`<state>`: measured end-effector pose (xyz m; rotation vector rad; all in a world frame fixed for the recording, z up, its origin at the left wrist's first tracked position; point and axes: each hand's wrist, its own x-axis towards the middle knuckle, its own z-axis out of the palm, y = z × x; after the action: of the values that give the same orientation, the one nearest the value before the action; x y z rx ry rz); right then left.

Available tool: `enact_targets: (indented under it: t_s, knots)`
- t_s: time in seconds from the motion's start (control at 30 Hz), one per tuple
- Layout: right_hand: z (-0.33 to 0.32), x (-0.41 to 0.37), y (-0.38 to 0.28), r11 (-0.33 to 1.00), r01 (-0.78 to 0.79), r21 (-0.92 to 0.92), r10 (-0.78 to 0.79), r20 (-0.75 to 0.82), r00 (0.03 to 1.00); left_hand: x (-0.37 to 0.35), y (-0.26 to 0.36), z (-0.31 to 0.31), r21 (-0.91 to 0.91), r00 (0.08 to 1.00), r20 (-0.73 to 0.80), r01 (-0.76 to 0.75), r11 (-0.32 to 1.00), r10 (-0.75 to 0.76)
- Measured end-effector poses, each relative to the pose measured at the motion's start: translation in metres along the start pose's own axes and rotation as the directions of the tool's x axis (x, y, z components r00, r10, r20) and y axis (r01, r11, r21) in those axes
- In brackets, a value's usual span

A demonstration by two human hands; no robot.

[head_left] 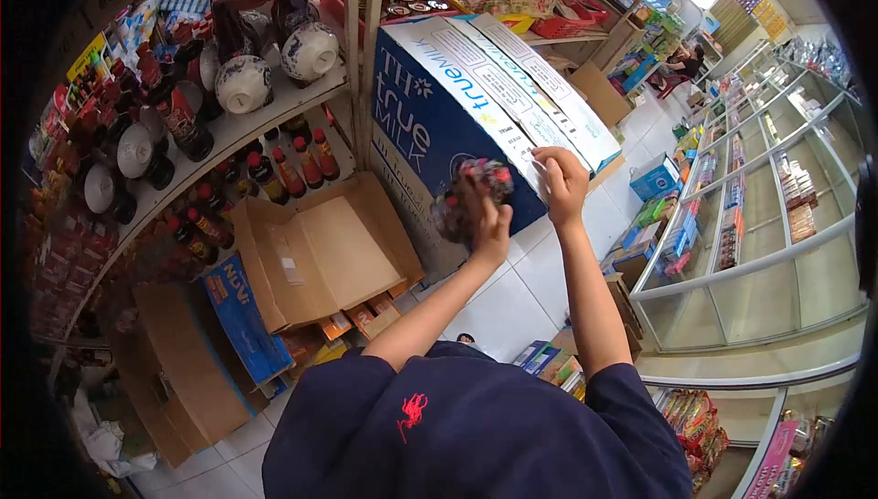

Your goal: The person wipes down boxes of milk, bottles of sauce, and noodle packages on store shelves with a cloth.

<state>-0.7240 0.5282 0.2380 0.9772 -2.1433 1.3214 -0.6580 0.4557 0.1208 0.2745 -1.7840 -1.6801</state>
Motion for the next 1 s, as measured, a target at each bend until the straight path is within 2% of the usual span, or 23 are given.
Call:
enact_targets:
  t_s: [0.07, 0.13, 0.2, 0.27, 0.33, 0.37, 0.43, 0.47, 0.53, 0.57, 0.6, 0.67, 0.73, 0.77, 0.87, 0.9, 0.93, 0.97, 1.0]
  knots:
    - [0.0, 0.0, -0.002, 1.0, 0.011, 0.007, -0.011, -0.005, 1.0, 0.012, 0.015, 0.0, 0.035, 0.99, 0.062, -0.126, 0.991, 0.124]
    - [0.0, 0.001, -0.003, 1.0, -0.014, 0.013, 0.014, -0.005, 1.0, 0.022, 0.014, -0.002, 0.04, 0.988, 0.056, -0.144, 0.989, 0.142]
    - [0.0, 0.001, -0.004, 1.0, -0.008, 0.004, 0.008, -0.008, 1.0, 0.028, -0.002, -0.005, 0.168, 0.964, 0.008, -0.262, 0.95, 0.264]
    - [0.0, 0.0, -0.005, 1.0, -0.013, -0.005, 0.013, -0.016, 1.0, 0.032, -0.038, -0.008, 0.183, 0.973, -0.005, -0.224, 0.957, 0.229]
    - [0.0, -0.001, -0.007, 0.999, -0.043, 0.012, 0.043, -0.009, 0.999, 0.039, -0.056, -0.016, 0.027, 0.987, -0.135, 0.091, 0.996, -0.086]
    - [0.0, -0.001, -0.007, 0.999, -0.042, 0.011, 0.042, -0.013, 0.999, 0.039, -0.061, -0.018, 0.027, 0.988, -0.131, 0.087, 0.996, -0.083]
    - [0.0, -0.001, -0.006, 0.999, -0.03, 0.017, 0.03, -0.013, 0.999, 0.044, -0.061, -0.022, -0.019, 0.959, -0.128, 0.252, 0.968, -0.252]
    - [0.0, 0.0, -0.005, 1.0, -0.023, 0.019, 0.024, -0.011, 1.0, 0.047, -0.06, -0.02, -0.021, 0.959, -0.133, 0.248, 0.969, -0.248]
    - [0.0, -0.001, -0.005, 0.999, -0.032, 0.025, 0.033, -0.023, 0.999, 0.054, -0.033, -0.022, -0.028, 0.988, -0.096, 0.123, 0.992, -0.125]
    - [0.0, -0.001, -0.005, 0.999, -0.028, 0.029, 0.029, -0.022, 0.999, 0.062, -0.018, -0.025, 0.044, 0.995, -0.085, -0.052, 0.998, 0.056]
    - [0.0, -0.001, -0.004, 0.999, -0.029, 0.032, 0.029, -0.02, 0.999, 0.071, -0.005, -0.027, 0.046, 0.995, -0.088, -0.051, 0.998, 0.054]
    - [-0.001, -0.003, -0.002, 0.998, -0.054, 0.038, 0.054, 0.001, 0.999, 0.093, 0.012, -0.028, 0.042, 0.985, -0.084, -0.149, 0.988, 0.152]
    - [-0.001, -0.003, -0.002, 0.998, -0.048, 0.031, 0.048, 0.0, 0.999, 0.115, 0.015, -0.034, 0.067, 0.981, -0.137, -0.128, 0.99, 0.136]
    - [-0.001, -0.003, -0.002, 0.999, -0.038, 0.024, 0.038, -0.001, 0.999, 0.126, 0.004, -0.038, 0.081, 0.969, -0.166, -0.173, 0.982, 0.184]
    - [0.0, -0.003, -0.003, 0.999, -0.024, 0.03, 0.026, -0.05, 0.998, 0.16, -0.064, -0.053, -0.043, 0.956, -0.293, -0.047, 0.998, 0.033]
    - [0.001, -0.005, -0.004, 0.999, -0.027, 0.029, 0.028, -0.056, 0.998, 0.163, -0.091, -0.064, -0.117, 0.958, -0.235, 0.141, 0.983, -0.165]
    - [0.001, -0.006, -0.004, 0.998, -0.053, 0.035, 0.055, -0.056, 0.997, 0.163, -0.09, -0.073, -0.179, 0.921, -0.164, 0.326, 0.928, -0.355]
    - [0.001, -0.005, -0.004, 0.997, -0.071, 0.04, 0.073, -0.057, 0.996, 0.158, -0.087, -0.07, -0.221, 0.908, -0.177, 0.34, 0.914, -0.38]
    - [0.0, -0.004, -0.003, 1.0, -0.027, 0.015, 0.027, -0.054, 0.998, 0.159, -0.072, -0.067, -0.228, 0.913, -0.175, 0.327, 0.917, -0.368]
